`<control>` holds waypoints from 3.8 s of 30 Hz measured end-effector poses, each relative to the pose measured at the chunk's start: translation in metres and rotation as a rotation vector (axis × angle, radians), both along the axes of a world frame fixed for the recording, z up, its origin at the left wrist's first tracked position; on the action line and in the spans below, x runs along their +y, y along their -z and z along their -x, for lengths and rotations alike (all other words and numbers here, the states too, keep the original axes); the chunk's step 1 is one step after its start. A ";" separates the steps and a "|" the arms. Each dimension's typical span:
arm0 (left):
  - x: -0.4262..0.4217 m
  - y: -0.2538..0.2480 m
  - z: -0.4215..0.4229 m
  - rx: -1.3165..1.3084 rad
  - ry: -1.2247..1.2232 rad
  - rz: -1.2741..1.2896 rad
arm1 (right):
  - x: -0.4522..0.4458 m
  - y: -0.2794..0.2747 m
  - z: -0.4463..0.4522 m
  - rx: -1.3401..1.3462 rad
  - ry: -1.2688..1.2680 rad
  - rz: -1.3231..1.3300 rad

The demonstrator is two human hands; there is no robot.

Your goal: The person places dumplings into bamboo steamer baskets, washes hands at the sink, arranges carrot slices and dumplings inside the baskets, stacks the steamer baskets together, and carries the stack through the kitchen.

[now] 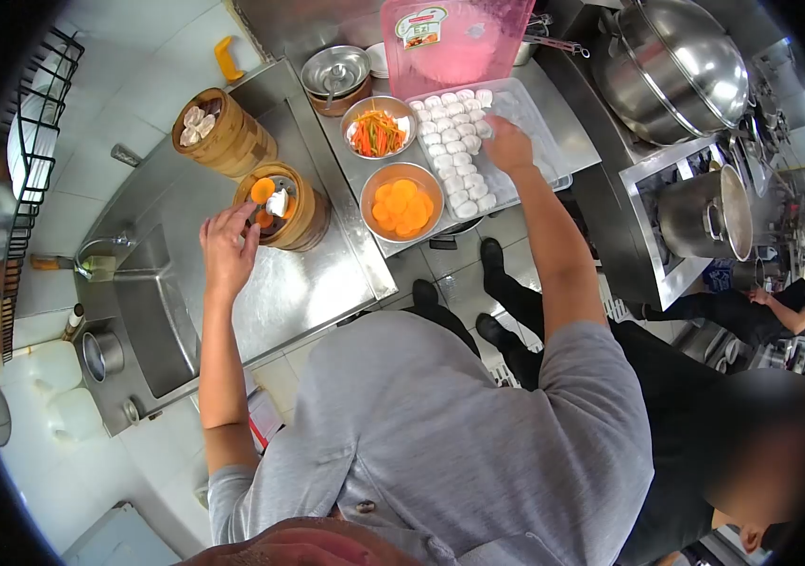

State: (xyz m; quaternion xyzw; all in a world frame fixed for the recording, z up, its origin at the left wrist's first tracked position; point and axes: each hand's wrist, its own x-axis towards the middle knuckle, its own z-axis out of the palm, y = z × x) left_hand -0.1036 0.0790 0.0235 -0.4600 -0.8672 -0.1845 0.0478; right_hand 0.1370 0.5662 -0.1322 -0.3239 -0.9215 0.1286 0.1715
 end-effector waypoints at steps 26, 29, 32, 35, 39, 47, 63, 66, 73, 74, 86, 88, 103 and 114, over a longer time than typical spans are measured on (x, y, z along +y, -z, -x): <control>0.055 -0.041 -0.078 -0.354 0.153 -0.225 | -0.268 -0.143 0.052 0.323 -0.334 0.898; 0.044 -0.037 -0.067 -0.333 0.201 -0.207 | -0.300 -0.143 0.072 0.382 -0.350 1.035; 0.022 -0.032 -0.051 -0.315 0.218 -0.276 | -0.320 -0.142 0.085 0.405 -0.371 0.964; 0.005 -0.033 -0.031 -0.339 0.212 -0.257 | -0.322 -0.146 0.090 0.386 -0.450 0.929; -0.004 -0.042 0.015 -0.255 0.086 -0.232 | -0.303 -0.155 0.115 0.184 -0.394 0.495; 0.026 -0.015 0.074 -0.004 0.184 0.114 | -0.319 -0.156 0.191 -0.131 -0.460 0.037; 0.052 0.001 0.065 0.036 0.247 0.298 | -0.315 -0.149 0.193 -0.198 -0.420 0.082; 0.056 -0.006 0.061 0.038 0.223 0.362 | -0.314 -0.148 0.192 -0.190 -0.432 0.081; 0.050 0.014 0.072 0.051 0.270 0.300 | -0.315 -0.146 0.191 -0.139 -0.454 0.100; 0.054 0.013 0.072 0.065 0.318 0.287 | -0.316 -0.145 0.192 -0.140 -0.452 0.100; -0.030 -0.048 0.048 -0.165 0.085 -0.113 | -0.043 -0.042 0.056 0.329 0.242 0.282; -0.034 -0.058 0.040 -0.200 0.069 -0.166 | -0.004 -0.019 0.040 0.190 0.266 0.130; -0.028 -0.058 0.008 -0.269 0.036 -0.142 | 0.016 -0.009 0.023 -0.090 0.118 0.065; -0.005 -0.067 -0.009 -0.298 0.051 -0.186 | 0.018 0.009 -0.011 0.163 0.253 0.186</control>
